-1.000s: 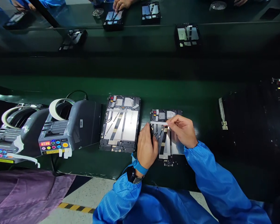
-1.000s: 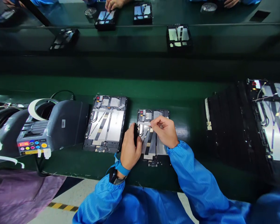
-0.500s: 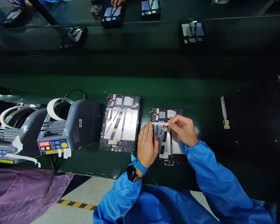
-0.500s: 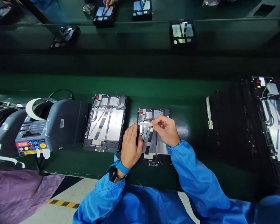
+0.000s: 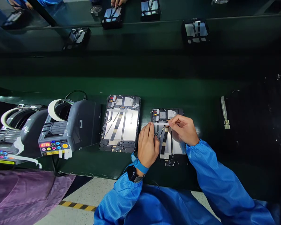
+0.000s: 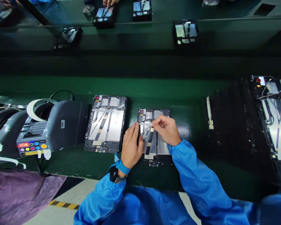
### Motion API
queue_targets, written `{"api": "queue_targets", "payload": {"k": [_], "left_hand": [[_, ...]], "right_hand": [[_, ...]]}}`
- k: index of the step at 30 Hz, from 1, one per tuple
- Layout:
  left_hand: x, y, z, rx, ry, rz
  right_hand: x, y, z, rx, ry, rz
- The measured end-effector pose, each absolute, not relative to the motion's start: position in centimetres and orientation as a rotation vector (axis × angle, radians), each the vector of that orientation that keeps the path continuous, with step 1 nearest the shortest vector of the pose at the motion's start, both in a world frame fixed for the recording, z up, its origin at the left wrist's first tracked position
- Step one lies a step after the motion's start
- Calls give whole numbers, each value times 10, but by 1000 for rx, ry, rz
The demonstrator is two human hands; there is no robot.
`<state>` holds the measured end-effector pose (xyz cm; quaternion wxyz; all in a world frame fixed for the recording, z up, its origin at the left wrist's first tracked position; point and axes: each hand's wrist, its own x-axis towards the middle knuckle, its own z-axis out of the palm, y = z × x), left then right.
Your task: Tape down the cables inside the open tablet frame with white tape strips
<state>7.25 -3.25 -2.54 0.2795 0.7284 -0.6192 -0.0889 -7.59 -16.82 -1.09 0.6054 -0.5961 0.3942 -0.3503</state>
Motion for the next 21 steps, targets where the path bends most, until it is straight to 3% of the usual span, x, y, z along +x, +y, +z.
{"api": "queue_targets", "payload": {"k": [21], "left_hand": [[73,-39,-18,2039,-1795,-110]], "right_hand": [[-75,-169,-9,-1402,942,-783]]}}
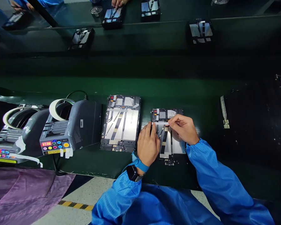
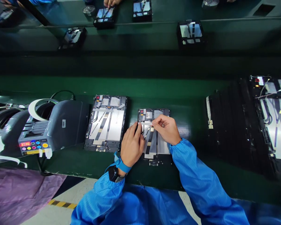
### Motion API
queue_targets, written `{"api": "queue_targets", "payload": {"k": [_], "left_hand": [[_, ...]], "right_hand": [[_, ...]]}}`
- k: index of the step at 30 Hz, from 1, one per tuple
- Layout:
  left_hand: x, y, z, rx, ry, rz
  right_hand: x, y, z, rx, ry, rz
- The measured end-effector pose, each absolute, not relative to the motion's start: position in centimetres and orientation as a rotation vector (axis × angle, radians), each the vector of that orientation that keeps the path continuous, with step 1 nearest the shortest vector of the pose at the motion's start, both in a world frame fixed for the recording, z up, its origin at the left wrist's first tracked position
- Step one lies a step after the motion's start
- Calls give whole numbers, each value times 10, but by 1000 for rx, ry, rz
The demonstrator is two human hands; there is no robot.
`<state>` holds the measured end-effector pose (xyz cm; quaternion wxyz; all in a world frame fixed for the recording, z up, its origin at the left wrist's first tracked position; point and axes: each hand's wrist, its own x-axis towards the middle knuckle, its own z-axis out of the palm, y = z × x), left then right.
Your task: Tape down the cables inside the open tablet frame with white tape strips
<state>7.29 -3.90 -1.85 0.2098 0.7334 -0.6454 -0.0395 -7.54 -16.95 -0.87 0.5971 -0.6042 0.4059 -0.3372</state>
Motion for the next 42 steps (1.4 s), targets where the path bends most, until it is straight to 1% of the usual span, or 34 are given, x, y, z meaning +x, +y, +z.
{"api": "queue_targets", "payload": {"k": [7,10,18,28,38,42], "left_hand": [[79,-71,-30,1951,-1419,-157],[78,-83,-35,1967,-1355,-160],[76,-89,-33,2040,-1419,-103],[86,-88,-29,2060,-1486,-207],[77,-97,-28,2181,-1457,-150],[75,-85,-18,2090,-1466,-78]], "right_hand": [[-75,-168,-8,-1402,985,-784],[-75,-168,-8,-1388,973,-784],[-77,-168,-10,-1395,985,-782],[-79,-165,1,-1441,1032,-700],[-88,-164,1,-1548,1120,-577],[-91,-167,2,-1609,1147,-499]]}}
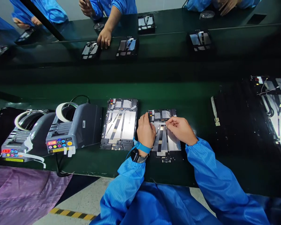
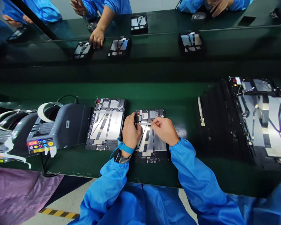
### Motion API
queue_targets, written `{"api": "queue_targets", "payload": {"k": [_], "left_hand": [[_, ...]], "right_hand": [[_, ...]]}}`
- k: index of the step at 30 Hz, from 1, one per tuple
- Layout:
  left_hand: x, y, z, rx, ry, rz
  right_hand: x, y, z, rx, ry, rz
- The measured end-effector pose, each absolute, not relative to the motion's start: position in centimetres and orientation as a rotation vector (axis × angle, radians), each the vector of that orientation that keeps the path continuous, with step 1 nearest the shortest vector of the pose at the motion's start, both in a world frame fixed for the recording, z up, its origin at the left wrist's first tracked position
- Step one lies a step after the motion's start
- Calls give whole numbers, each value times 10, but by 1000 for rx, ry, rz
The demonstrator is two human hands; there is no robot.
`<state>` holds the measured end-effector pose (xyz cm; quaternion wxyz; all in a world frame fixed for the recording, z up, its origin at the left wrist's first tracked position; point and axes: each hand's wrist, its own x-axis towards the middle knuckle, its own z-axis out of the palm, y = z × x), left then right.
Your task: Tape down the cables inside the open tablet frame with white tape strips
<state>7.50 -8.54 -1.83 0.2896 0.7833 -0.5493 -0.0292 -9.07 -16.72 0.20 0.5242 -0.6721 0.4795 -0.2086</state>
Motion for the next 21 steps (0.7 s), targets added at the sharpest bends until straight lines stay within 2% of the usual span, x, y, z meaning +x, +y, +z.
{"api": "queue_targets", "payload": {"k": [4,9,21], "left_hand": [[52,-43,-2,1909,-1666,32],[18,-9,-1,1976,-2018,-111],[5,-8,-12,2120,-2000,-136]], "right_hand": [[-91,-172,1,-1667,1166,-433],[-92,-177,-2,-1683,1169,-412],[-94,-176,-7,-1652,1187,-396]]}}
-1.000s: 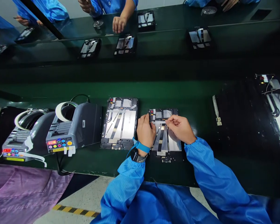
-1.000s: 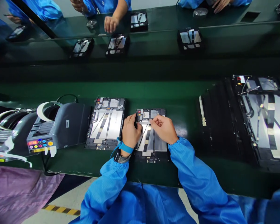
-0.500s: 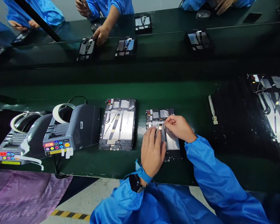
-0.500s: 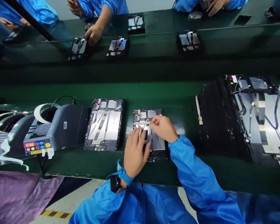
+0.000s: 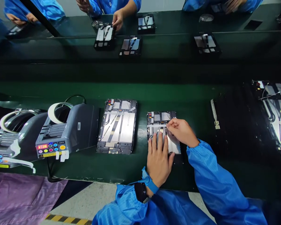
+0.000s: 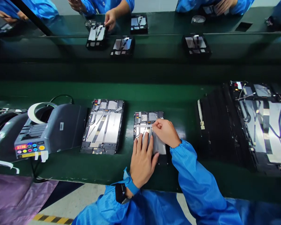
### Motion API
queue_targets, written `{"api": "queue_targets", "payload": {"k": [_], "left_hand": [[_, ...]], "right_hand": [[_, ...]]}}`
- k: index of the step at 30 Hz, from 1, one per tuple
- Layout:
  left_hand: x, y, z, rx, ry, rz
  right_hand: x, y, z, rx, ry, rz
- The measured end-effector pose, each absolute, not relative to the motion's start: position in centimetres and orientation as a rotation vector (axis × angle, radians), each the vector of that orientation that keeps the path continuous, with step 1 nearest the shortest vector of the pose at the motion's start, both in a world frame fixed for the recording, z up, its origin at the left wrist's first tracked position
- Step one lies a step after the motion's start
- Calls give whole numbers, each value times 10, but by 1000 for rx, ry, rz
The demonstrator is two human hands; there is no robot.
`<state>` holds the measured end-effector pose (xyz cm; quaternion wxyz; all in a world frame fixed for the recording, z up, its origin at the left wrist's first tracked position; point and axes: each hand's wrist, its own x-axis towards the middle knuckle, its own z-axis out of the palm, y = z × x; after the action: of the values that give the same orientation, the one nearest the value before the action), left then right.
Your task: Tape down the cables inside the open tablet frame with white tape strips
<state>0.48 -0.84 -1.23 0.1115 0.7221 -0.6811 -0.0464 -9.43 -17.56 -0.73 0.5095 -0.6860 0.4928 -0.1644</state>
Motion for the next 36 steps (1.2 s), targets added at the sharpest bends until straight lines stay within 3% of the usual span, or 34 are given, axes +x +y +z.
{"api": "queue_targets", "payload": {"k": [36], "left_hand": [[10,-22,-6,2171,-1982,-171]], "right_hand": [[-89,-168,0,-1921,1362,-333]]}}
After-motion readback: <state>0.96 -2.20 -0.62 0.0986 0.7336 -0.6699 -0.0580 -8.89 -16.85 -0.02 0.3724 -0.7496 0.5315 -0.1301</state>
